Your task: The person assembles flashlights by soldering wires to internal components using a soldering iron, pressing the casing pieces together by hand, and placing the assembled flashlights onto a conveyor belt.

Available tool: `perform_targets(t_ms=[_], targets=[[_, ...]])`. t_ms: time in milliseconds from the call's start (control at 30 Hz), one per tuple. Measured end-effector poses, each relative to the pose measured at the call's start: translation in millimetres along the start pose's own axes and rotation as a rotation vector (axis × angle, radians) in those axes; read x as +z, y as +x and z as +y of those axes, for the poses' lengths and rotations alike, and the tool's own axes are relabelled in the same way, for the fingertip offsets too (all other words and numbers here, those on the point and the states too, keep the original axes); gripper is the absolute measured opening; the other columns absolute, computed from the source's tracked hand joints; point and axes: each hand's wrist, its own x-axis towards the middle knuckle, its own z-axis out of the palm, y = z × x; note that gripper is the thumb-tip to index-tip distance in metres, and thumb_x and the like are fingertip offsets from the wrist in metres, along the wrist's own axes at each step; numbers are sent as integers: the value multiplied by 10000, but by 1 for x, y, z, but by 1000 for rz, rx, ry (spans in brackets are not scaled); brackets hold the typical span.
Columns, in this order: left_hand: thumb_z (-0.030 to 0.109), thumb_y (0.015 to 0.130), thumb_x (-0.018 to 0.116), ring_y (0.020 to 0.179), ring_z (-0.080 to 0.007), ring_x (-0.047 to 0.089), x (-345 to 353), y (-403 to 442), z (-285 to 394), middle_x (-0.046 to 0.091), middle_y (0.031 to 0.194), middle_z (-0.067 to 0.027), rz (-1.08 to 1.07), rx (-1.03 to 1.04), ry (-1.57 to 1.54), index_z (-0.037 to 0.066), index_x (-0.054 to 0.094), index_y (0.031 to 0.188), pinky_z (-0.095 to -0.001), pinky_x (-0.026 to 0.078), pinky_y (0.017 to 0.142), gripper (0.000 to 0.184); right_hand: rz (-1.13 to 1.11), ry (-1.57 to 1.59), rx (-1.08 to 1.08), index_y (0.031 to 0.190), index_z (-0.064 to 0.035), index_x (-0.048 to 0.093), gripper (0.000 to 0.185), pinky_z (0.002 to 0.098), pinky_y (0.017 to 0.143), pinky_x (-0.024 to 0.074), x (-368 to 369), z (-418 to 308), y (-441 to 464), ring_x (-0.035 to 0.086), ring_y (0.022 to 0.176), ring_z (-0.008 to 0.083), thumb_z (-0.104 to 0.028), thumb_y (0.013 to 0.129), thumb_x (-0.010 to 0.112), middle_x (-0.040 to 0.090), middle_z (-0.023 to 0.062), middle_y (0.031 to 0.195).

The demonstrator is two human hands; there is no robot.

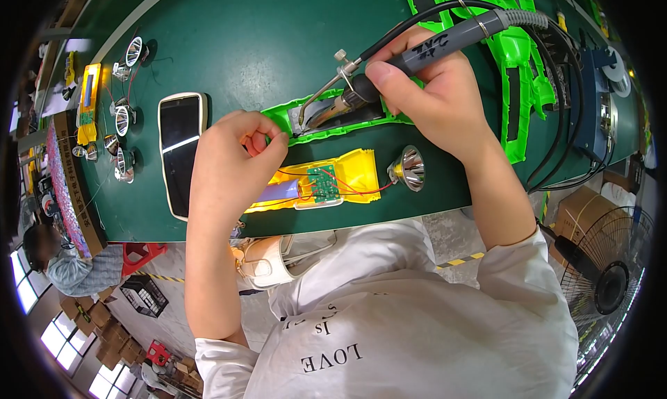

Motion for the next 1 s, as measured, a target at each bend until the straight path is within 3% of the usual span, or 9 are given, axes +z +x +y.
perform_targets(t_ms=[333, 467, 567, 667, 733, 800, 867, 1000], targets=[[82, 663, 600, 526, -153, 442, 0, -2, 0, 487, 618, -85, 23, 22, 11, -22, 583, 687, -264, 373, 503, 108, 38, 54, -16, 816, -6, 529, 115, 173, 434, 331, -2, -1, 0, 444, 488, 38, -109, 792, 575, 498, 2, 567], [89, 684, 601, 530, -165, 460, 2, -6, 0, 496, 622, -95, 57, 60, 40, -22, 587, 706, -274, 384, 507, 114, 226, -29, -52, 831, -23, 541, 168, 167, 435, 311, -11, -4, 4, 402, 460, 24, -189, 840, 521, 477, -8, 548], [84, 699, 604, 535, -173, 476, 0, -10, 3, 506, 630, -102, 63, 19, 46, -21, 590, 729, -278, 393, 510, 110, 319, 176, -115, 826, -31, 539, 191, 184, 461, 318, -15, -1, 9, 345, 440, 30, -215, 854, 500, 437, -16, 519], [78, 701, 611, 541, -178, 485, -1, -12, 4, 511, 635, -98, 55, 48, 82, -15, 592, 743, -275, 397, 512, 104, 356, 362, 69, 786, -50, 521, 177, 225, 483, 329, -16, 0, 10, 302, 433, 39, -209, 858, 492, 396, -22, 500], [133, 714, 610, 591, -229, 547, -1, -11, 4, 547, 672, -66, 41, 34, 118, 55, 610, 714, -326, 439, 538, 78, 363, 353, 73, 774, -51, 518, 186, 202, 469, 307, -11, 1, 8, 308, 441, 30, -219, 853, 502, 415, -23, 517], [131, 707, 612, 591, -229, 547, -1, -9, 4, 544, 669, -65, 32, 27, 114, 58, 609, 708, -328, 439, 536, 72, 306, 123, -24, 780, -48, 522, 182, 181, 449, 282, -9, 2, 5, 319, 456, 15, -217, 848, 511, 430, -30, 529], [128, 701, 613, 591, -229, 548, -1, -8, 4, 542, 666, -64, 23, 15, 113, 61, 608, 703, -329, 439, 535, 67, 274, 81, -50, 793, -30, 525, 136, 161, 444, 276, -4, -3, -2, 358, 488, 4, -161, 827, 538, 455, -29, 558], [116, 667, 617, 592, -231, 546, -1, -6, 2, 531, 656, -67, 8, 42, 146, 63, 600, 674, -331, 438, 531, 57, 98, 96, -33, 793, 9, 525, 85, 160, 485, 337, 3, -4, -9, 450, 561, 26, -40, 762, 586, 514, 5, 656]])
